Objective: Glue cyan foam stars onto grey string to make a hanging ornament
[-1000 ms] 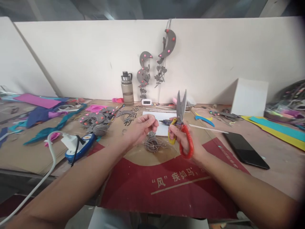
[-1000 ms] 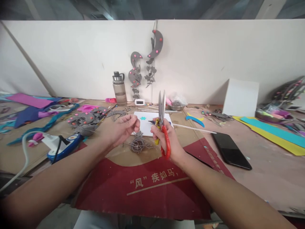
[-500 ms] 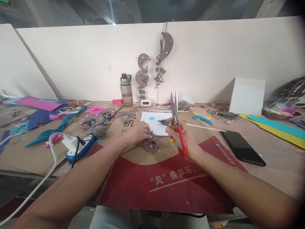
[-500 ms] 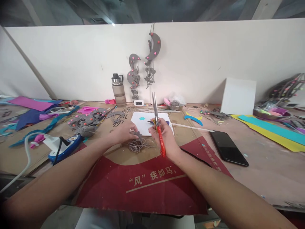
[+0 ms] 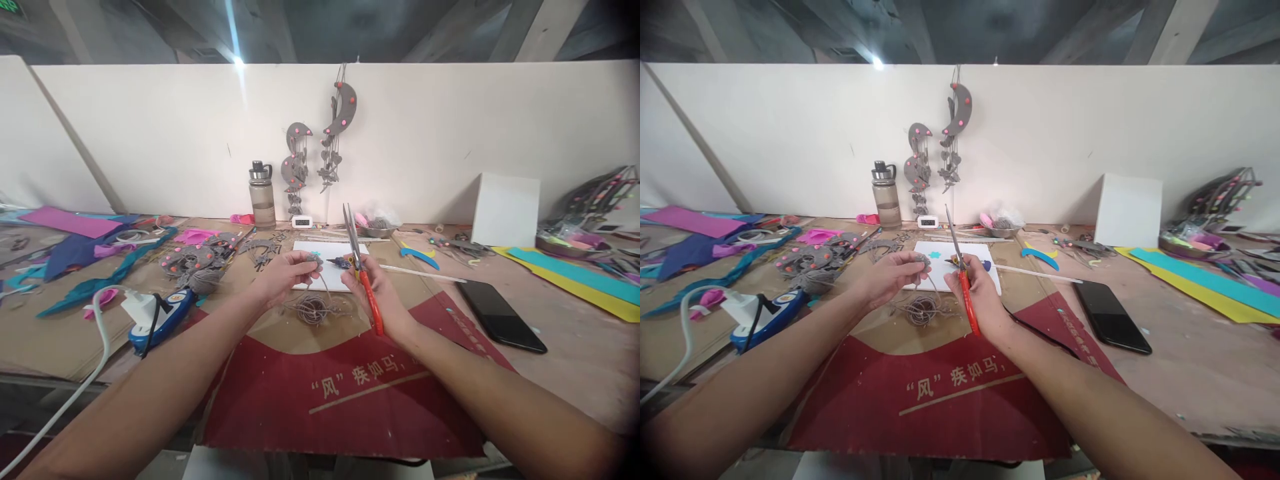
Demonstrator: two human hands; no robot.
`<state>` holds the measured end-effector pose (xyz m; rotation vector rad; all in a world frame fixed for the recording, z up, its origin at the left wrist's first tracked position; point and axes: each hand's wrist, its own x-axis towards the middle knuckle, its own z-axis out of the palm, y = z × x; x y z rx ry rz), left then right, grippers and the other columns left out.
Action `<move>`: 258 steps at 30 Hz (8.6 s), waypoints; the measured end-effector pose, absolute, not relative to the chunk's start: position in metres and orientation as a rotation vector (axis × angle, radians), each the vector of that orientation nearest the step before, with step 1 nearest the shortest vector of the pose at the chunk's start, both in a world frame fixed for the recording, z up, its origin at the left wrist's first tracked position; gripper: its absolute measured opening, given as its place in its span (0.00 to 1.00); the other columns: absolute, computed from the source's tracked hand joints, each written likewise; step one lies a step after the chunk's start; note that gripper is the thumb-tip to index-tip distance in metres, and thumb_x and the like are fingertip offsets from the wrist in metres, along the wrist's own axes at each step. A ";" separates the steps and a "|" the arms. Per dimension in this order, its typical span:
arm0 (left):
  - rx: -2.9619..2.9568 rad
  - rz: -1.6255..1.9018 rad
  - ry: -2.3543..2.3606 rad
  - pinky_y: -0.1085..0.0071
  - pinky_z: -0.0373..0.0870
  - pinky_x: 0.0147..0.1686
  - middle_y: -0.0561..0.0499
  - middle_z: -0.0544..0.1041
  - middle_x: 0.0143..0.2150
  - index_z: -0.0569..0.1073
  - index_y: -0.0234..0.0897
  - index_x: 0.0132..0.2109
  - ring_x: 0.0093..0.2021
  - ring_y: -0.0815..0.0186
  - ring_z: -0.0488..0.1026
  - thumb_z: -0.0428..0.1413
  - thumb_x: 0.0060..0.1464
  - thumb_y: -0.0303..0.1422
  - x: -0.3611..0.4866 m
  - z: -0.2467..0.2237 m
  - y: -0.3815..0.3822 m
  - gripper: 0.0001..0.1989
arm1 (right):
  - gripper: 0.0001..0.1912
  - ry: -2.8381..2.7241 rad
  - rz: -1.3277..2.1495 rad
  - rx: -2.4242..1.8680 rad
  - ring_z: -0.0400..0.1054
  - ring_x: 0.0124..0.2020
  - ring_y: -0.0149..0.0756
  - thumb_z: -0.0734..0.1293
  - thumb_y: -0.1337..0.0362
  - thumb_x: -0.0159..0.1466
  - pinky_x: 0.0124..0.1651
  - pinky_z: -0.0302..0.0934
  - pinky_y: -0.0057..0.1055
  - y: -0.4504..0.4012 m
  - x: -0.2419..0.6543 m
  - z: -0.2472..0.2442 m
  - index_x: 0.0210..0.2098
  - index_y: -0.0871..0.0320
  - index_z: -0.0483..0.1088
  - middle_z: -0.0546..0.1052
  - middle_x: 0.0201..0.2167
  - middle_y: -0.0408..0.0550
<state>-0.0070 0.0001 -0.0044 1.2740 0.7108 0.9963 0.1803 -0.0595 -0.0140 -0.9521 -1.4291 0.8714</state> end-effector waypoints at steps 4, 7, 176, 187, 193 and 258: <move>1.232 0.978 0.718 0.69 0.66 0.38 0.45 0.77 0.36 0.75 0.30 0.34 0.35 0.67 0.73 0.66 0.40 0.33 -0.002 -0.002 -0.008 0.14 | 0.25 -1.386 0.944 -0.916 0.62 0.30 0.29 0.72 0.57 0.53 0.35 0.57 0.29 -0.056 0.184 -0.019 0.46 0.51 0.61 0.70 0.31 0.40; 1.295 1.008 0.746 0.70 0.65 0.38 0.48 0.78 0.35 0.77 0.32 0.33 0.36 0.68 0.72 0.67 0.39 0.33 0.003 -0.006 -0.012 0.13 | 0.26 -1.384 0.967 -0.888 0.64 0.32 0.29 0.73 0.58 0.52 0.37 0.58 0.29 -0.054 0.184 -0.021 0.46 0.51 0.60 0.71 0.33 0.41; 1.080 1.163 0.535 0.82 0.47 0.14 0.56 0.65 0.22 0.60 0.35 0.29 0.15 0.81 0.53 0.56 0.53 0.46 -0.013 0.012 -0.002 0.19 | 0.16 -2.320 -0.709 -1.606 0.70 0.29 0.39 0.57 0.60 0.64 0.29 0.43 0.30 -0.056 0.213 0.005 0.49 0.51 0.67 0.78 0.29 0.47; 1.071 1.147 0.510 0.83 0.48 0.15 0.55 0.66 0.23 0.61 0.35 0.30 0.15 0.81 0.53 0.56 0.53 0.47 -0.015 0.011 -0.001 0.19 | 0.18 -2.345 -0.728 -1.661 0.69 0.29 0.39 0.56 0.60 0.63 0.30 0.45 0.30 -0.058 0.210 0.009 0.50 0.52 0.66 0.79 0.31 0.49; 1.047 1.163 0.519 0.83 0.49 0.15 0.55 0.66 0.22 0.62 0.35 0.30 0.15 0.81 0.54 0.57 0.53 0.45 -0.014 0.011 -0.002 0.19 | 0.17 -2.348 -0.705 -1.677 0.70 0.30 0.40 0.56 0.61 0.63 0.30 0.45 0.30 -0.060 0.208 0.010 0.49 0.53 0.67 0.79 0.31 0.50; 1.258 1.414 0.571 0.75 0.64 0.29 0.55 0.71 0.28 0.70 0.35 0.41 0.30 0.71 0.72 0.65 0.40 0.26 -0.011 0.001 0.004 0.19 | 0.17 -2.182 -0.251 -1.669 0.70 0.28 0.39 0.57 0.55 0.65 0.29 0.52 0.28 -0.055 0.205 0.000 0.49 0.54 0.68 0.77 0.29 0.49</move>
